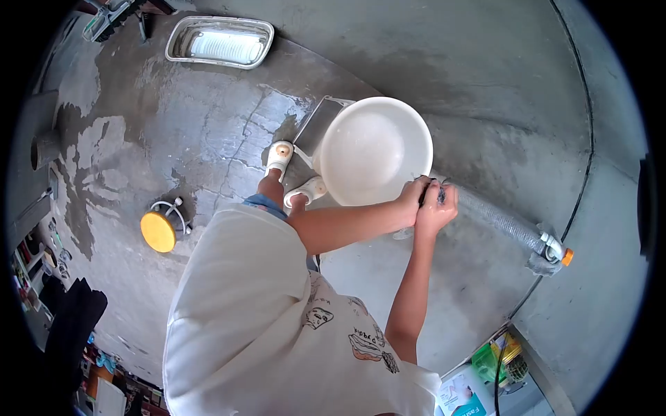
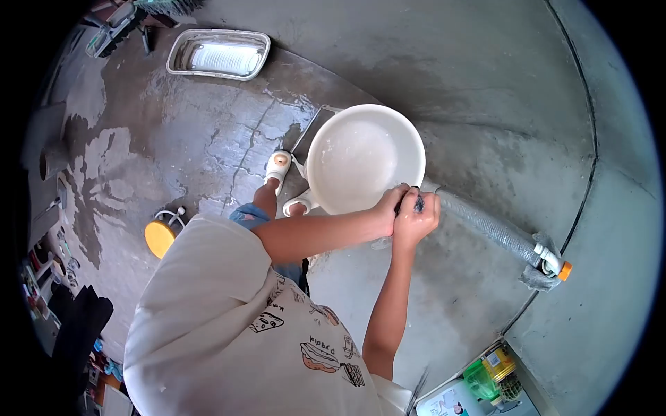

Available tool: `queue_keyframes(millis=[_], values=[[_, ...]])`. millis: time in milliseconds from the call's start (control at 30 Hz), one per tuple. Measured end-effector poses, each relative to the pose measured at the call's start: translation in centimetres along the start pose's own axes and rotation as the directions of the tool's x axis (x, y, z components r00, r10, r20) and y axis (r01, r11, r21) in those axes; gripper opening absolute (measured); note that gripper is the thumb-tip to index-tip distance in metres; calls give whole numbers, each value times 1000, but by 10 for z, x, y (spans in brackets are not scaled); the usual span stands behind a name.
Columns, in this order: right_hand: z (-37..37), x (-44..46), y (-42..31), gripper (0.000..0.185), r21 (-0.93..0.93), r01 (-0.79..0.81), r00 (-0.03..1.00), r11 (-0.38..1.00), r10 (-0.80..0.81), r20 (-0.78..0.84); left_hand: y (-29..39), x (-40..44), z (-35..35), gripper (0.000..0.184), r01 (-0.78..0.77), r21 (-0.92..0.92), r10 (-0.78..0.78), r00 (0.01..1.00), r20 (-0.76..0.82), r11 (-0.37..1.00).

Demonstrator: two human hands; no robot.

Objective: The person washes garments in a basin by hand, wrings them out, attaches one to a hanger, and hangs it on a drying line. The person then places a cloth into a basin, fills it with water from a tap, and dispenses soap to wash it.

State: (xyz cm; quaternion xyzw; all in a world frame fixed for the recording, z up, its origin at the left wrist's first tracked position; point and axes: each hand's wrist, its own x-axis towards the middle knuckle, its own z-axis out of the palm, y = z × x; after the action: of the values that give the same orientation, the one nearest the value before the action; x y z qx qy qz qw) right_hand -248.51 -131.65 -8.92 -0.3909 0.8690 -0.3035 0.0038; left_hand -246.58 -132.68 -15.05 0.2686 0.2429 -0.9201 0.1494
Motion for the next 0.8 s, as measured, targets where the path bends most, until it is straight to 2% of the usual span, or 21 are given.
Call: queue_keyframes(millis=[67, 100, 133, 200, 233, 267, 333, 367, 400, 433, 467, 500, 533, 567, 600, 667, 700, 733, 767, 800], values=[[12, 5, 7, 13, 76, -35, 999, 997, 35, -8, 7, 1, 7, 22, -145, 261, 189, 970, -152, 954], [14, 2, 13, 14, 138, -81, 996, 987, 85, -24, 10, 0, 6, 18, -175, 371, 250, 955, -162, 912], [18, 1, 18, 14, 142, -81, 996, 987, 84, -15, 12, 1, 4, 18, -181, 368, 256, 952, -167, 912], [25, 0, 28, 17, 265, -133, 990, 955, 140, -10, 15, 2, 3, 20, -91, 543, 311, 892, -328, 835], [23, 2, 41, 15, 265, -184, 982, 946, 170, 77, 18, -1, 8, 21, 3, 660, 305, 886, -350, 751], [20, 8, 46, 15, 273, -177, 984, 946, 166, 61, 18, 8, 5, 21, -4, 672, 309, 889, -337, 741], [7, 15, 58, 16, 397, -206, 974, 895, 150, 168, 10, 30, -9, 42, -51, 607, 182, 971, -157, 793], [1, 18, 69, 18, 404, -239, 963, 883, 161, 218, 19, -3, 17, 34, -68, 556, 76, 997, 8, 828], [-14, 18, 52, 31, 396, -242, 961, 886, 162, 224, 30, -31, 38, 34, 24, 650, -6, 1000, -30, 759], [-20, 14, 50, 41, 413, -211, 971, 886, 143, 189, 38, -43, 42, 35, -9, 663, -89, 990, 114, 748], [-29, 10, 48, 51, 431, -180, 980, 884, 124, 156, 40, -49, 48, 37, -31, 706, -34, 996, 79, 708], [-36, 3, 52, 61, 508, -266, 958, 819, 164, 237, 39, -65, 58, 37, -118, 791, 109, 992, 65, 600], [-40, -2, 53, 71, 585, -343, 930, 735, 179, 320, 44, -69, 56, 39, -214, 835, 117, 977, 179, 507], [-58, -5, 35, 79, 591, -555, 827, 585, 310, 469, 46, -84, 63, 31, -228, 890, 176, 970, 171, 395], [-54, -12, 48, 85, 601, -578, 812, 552, 319, 488, 51, -83, 55, 20, -330, 883, 227, 937, 265, 333], [-52, -18, 66, 80, 536, -580, 777, 613, 219, 591, 61, -99, 55, 14, -476, 868, 343, 846, 408, 142], [-42, -20, 79, 68, 535, -492, 803, 687, 119, 584, 71, -110, 59, 14, -475, 875, 354, 837, 418, 89], [-37, -21, 82, 51, 523, -396, 857, 755, 98, 507, 80, -123, 63, 14, -542, 835, 353, 765, 539, -100], [-36, -21, 75, 48, 475, -289, 898, 831, 64, 434, 86, -139, 65, 14, -586, 762, 330, 687, 648, -276], [-36, -16, 65, 45, 410, -174, 932, 895, 15, 362, 92, -159, 67, 15, -592, 767, 366, 676, 640, -248]])
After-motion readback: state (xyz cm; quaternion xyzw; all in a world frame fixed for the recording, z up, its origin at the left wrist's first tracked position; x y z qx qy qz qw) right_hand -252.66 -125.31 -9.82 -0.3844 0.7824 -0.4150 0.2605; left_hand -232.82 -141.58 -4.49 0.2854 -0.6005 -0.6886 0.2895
